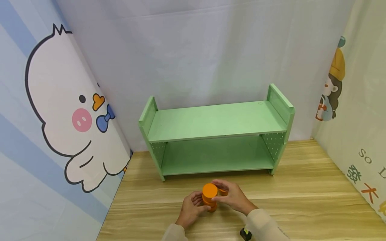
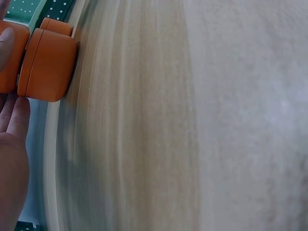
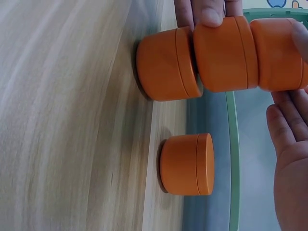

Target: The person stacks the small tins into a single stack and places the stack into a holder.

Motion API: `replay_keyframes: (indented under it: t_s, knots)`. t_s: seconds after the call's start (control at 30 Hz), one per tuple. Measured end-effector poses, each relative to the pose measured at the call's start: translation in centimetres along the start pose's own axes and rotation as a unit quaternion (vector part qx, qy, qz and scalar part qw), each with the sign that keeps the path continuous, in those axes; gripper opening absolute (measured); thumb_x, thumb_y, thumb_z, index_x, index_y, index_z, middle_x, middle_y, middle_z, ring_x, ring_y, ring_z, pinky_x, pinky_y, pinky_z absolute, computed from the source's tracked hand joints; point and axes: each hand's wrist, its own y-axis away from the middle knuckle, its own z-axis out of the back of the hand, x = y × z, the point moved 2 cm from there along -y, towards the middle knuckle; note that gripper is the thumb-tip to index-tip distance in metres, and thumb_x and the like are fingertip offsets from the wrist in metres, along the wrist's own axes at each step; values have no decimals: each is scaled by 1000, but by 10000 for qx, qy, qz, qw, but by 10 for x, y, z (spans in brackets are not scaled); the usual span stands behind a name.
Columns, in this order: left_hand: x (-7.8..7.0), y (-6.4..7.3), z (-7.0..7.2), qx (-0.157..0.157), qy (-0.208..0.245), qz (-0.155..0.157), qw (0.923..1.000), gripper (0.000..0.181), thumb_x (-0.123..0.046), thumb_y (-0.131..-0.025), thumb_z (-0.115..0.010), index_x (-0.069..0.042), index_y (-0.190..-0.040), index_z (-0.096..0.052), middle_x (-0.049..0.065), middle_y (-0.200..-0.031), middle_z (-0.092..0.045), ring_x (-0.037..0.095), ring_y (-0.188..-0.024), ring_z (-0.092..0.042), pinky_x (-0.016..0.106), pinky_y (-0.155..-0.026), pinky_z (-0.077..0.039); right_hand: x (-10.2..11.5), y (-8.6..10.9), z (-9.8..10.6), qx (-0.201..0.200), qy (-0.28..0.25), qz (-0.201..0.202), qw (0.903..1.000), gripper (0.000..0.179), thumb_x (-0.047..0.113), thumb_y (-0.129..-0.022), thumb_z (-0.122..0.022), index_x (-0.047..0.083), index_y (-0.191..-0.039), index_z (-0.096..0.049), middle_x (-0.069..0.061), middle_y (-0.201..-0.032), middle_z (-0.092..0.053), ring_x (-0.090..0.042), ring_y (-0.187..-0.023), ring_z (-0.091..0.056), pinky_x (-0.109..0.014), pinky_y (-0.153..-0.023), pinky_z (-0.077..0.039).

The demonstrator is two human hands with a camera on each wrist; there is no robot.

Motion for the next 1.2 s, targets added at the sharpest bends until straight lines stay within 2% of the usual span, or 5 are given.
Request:
replay_keyframes:
  t_s: [0.27, 0.53, 0.77, 0.97, 1.2]
  knots:
    - [-1, 0, 0, 49, 7, -119, 9999, 55, 12, -74, -82, 13, -124, -58, 27, -126, -62, 39, -118, -60, 33, -97, -55, 0, 0, -2, -16, -59, -33, 10000, 56, 8, -84, -81, -9, -131, -57, -25, -129, -62, -40, -119, -60, -52, -102, -47]
    - [3, -2, 1, 56, -139, -7, 9999, 54, 12, -74, -82, 13, -123, -58, 27, -126, -62, 40, -118, -60, 36, -97, -55, -2, 0, -3, -42, -106, -106, 9999, 57, 13, -83, -83, -6, -131, -59, -22, -129, -63, -39, -119, -60, -52, -102, -47]
    - [-20, 7, -1, 78, -161, -79, 9998, 51, 12, -75, -81, 14, -121, -58, 28, -124, -62, 42, -117, -60, 39, -97, -55, 1, 0, -3, -38, -99, -126, 9999, 59, 13, -83, -83, -8, -132, -57, -23, -129, -62, -39, -120, -60, -54, -103, -47]
    - [-2, 0, 1, 43, -127, -38, 9999, 54, 10, -74, -83, 11, -123, -60, 25, -126, -63, 38, -118, -61, 36, -97, -55, 0, 0, -4, -46, 7, -34, 10000, 57, 12, -83, -82, -8, -131, -58, -23, -129, -63, -40, -119, -60, -53, -102, -48]
    - [2, -2, 1, 25, -185, -11, 9998, 54, 11, -75, -82, 11, -123, -59, 26, -126, -62, 39, -119, -60, 39, -98, -54, 0, 1, -3, 10, -87, -91, 9999, 65, 15, -82, -83, -9, -135, -54, -24, -133, -60, -40, -123, -57, -53, -104, -46]
